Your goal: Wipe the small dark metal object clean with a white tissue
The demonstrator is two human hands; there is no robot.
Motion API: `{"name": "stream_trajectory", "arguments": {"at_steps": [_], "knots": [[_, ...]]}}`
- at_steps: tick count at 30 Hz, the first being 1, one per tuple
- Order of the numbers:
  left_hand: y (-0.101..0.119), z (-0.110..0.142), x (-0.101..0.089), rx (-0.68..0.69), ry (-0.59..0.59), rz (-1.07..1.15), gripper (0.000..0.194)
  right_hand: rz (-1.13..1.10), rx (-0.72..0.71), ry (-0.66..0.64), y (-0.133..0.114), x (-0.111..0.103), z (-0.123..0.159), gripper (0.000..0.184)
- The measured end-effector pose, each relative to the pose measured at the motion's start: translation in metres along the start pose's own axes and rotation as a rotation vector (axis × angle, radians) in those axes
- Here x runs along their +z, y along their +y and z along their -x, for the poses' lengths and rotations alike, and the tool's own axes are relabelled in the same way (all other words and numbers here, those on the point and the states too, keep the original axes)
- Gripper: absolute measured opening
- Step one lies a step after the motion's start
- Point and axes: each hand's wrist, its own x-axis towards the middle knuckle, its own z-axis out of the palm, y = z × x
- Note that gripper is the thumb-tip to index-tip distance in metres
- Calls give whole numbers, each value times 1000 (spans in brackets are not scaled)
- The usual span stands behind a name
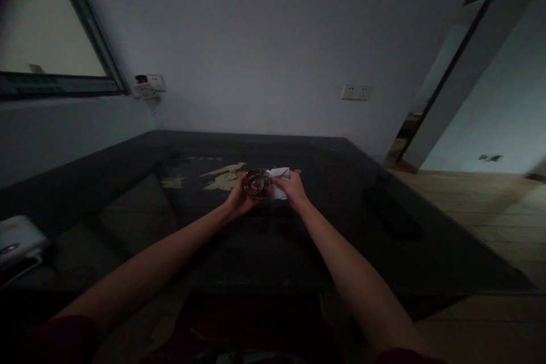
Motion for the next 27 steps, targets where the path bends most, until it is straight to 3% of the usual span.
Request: {"name": "stream_trajectory", "arguments": {"at_steps": [6,17,24,27], "knots": [[0,-4,-3,83,74,-3,45,69,-20,36,0,-2,0,36],[-2,1,5,35,29,-55,43,293,-139,170,10,-11,-9,37],[-5,-5,2,126,99,-122,40,366,-156,175,17,-13,-15,40],[-9,-9,-5,235,138,-197,37,328,-256,291,14,-18,-21,43]]}}
